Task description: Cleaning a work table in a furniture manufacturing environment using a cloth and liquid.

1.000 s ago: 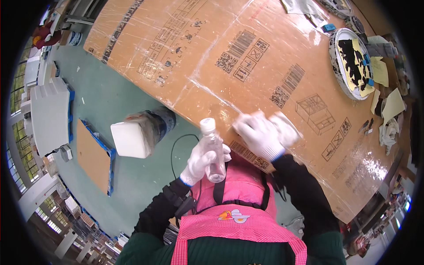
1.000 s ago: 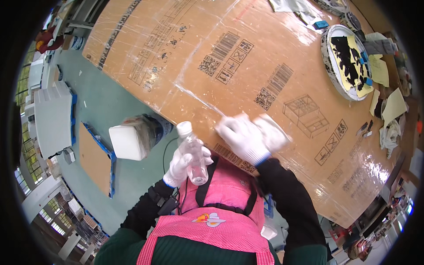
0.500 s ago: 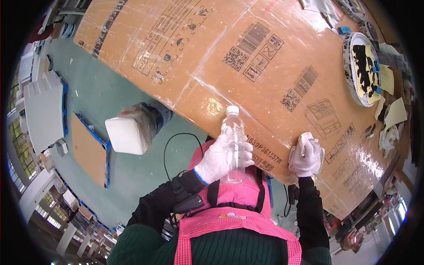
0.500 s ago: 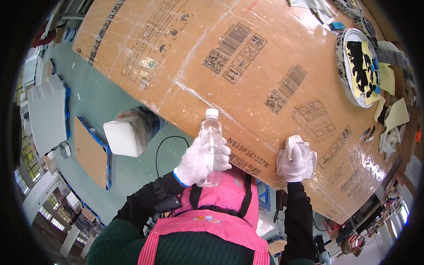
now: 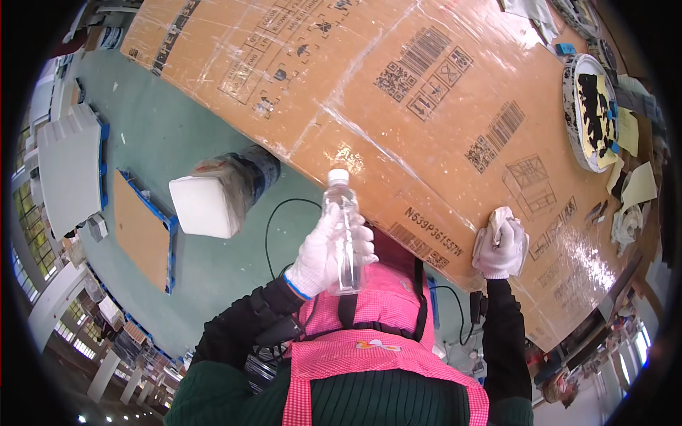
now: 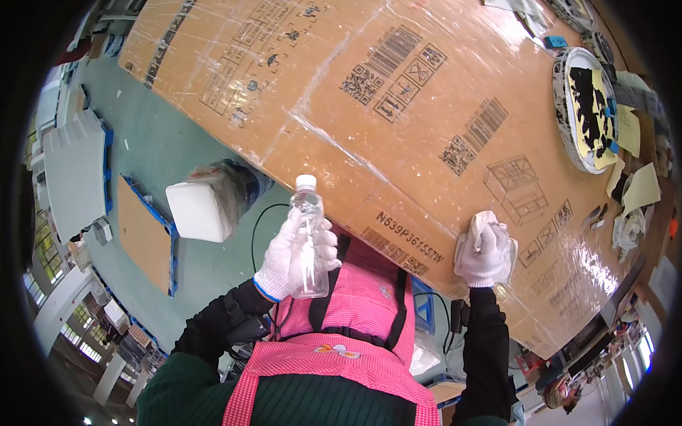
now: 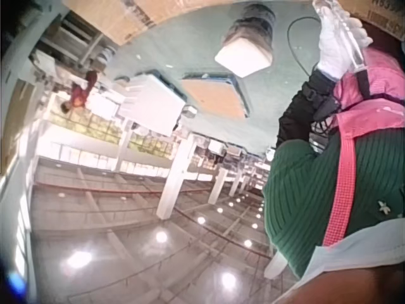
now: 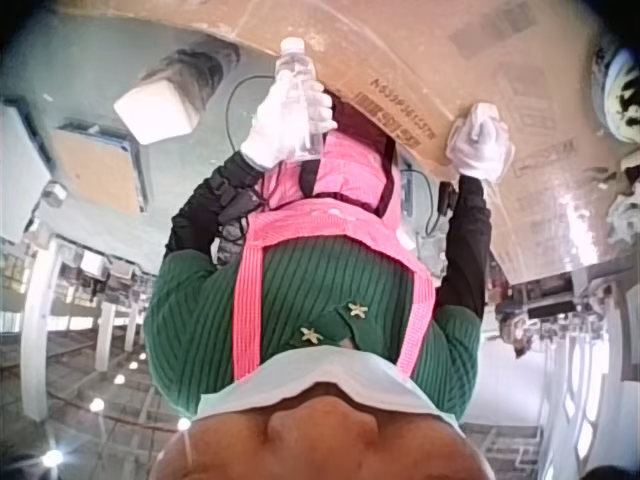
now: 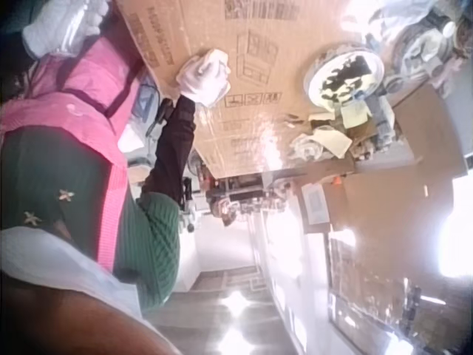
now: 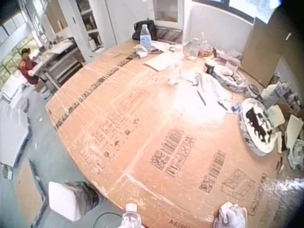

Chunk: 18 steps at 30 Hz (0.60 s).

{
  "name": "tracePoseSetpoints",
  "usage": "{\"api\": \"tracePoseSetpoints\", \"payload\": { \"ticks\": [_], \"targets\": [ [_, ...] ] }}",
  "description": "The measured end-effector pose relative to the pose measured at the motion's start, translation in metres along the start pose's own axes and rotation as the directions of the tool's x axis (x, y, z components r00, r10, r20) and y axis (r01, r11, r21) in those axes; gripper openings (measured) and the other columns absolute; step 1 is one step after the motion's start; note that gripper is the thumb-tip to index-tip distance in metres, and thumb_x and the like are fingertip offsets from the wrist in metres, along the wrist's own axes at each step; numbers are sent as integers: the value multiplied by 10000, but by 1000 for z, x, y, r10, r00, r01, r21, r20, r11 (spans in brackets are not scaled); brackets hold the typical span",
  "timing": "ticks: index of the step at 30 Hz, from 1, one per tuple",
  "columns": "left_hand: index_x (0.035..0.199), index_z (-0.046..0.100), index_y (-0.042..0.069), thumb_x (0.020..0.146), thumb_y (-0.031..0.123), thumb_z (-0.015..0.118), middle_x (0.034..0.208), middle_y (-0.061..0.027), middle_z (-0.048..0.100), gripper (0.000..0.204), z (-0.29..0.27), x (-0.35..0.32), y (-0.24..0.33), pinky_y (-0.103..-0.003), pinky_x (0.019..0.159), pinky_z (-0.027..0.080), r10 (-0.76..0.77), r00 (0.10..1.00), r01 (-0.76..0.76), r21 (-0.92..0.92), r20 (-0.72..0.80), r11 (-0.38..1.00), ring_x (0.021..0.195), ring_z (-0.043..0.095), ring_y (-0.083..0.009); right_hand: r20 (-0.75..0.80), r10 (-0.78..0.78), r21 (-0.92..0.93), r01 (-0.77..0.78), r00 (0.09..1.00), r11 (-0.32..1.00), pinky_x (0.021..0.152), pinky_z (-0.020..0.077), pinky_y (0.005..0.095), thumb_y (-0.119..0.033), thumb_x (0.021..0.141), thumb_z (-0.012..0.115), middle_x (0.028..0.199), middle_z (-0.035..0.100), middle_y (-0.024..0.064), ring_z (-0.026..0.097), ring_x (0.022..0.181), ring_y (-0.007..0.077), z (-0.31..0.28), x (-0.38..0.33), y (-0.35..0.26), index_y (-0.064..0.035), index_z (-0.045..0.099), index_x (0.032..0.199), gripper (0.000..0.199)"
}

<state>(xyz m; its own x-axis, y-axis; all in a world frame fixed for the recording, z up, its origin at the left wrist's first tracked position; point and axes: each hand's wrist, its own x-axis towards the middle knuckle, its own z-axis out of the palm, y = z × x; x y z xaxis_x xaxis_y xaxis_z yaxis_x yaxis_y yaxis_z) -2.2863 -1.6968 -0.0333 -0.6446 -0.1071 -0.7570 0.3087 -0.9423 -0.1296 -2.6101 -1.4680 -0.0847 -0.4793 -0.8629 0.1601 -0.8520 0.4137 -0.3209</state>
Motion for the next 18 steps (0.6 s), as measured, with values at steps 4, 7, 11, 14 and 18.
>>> {"api": "tracePoseSetpoints", "payload": {
  "ticks": [4, 7, 11, 14, 18],
  "targets": [
    [1210, 566, 24, 1029, 578, 450, 1029, -174, 695, 595, 10, 23, -35, -500, 810, 612, -223, 971, 224, -10, 91, 974, 867, 718, -309, 12, 20, -14, -20, 1000, 1000, 981, 468, 477, -21, 756, 742, 1077, 640, 151, 606, 1048, 377, -3, 3, -6, -85, 653, 1146, 405],
    [1190, 573, 76, 1049, 539, 437, 963, -145, 708, 503, 25, 33, -65, -498, 792, 609, -285, 957, 285, -2, 58, 958, 825, 723, -303, 52, 35, 11, -35, 998, 999, 1003, 459, 475, -16, 776, 728, 1078, 634, 145, 603, 1047, 370, 0, 3, -5, -95, 650, 1156, 396],
    [1193, 575, 79, 1056, 487, 464, 986, -147, 706, 444, 10, 22, -57, -504, 809, 605, -248, 967, 247, 17, 59, 969, 843, 724, -301, 23, 10, 31, -11, 1000, 999, 1012, 455, 475, -9, 788, 713, 1086, 623, 135, 598, 1046, 359, -1, 1, -2, -107, 646, 1167, 397],
    [1240, 547, 55, 1056, 514, 429, 1031, -153, 690, 509, -2, -1, -27, -536, 842, 596, -190, 982, 191, 101, -19, 976, 881, 717, -303, 21, 5, 19, -5, 1000, 1000, 1011, 454, 480, -9, 782, 715, 1082, 620, 130, 598, 1041, 358, -3, 1, 0, -111, 646, 1165, 402],
    [1274, 518, 25, 1038, 548, 453, 1053, -176, 665, 577, -14, -6, 0, -537, 854, 594, -85, 996, 85, 113, -8, 990, 889, 703, -313, 5, -1, 21, 0, 1000, 1000, 997, 457, 487, -9, 774, 720, 1072, 620, 128, 598, 1029, 355, -1, 3, -3, -116, 647, 1162, 409]
  ]
}}
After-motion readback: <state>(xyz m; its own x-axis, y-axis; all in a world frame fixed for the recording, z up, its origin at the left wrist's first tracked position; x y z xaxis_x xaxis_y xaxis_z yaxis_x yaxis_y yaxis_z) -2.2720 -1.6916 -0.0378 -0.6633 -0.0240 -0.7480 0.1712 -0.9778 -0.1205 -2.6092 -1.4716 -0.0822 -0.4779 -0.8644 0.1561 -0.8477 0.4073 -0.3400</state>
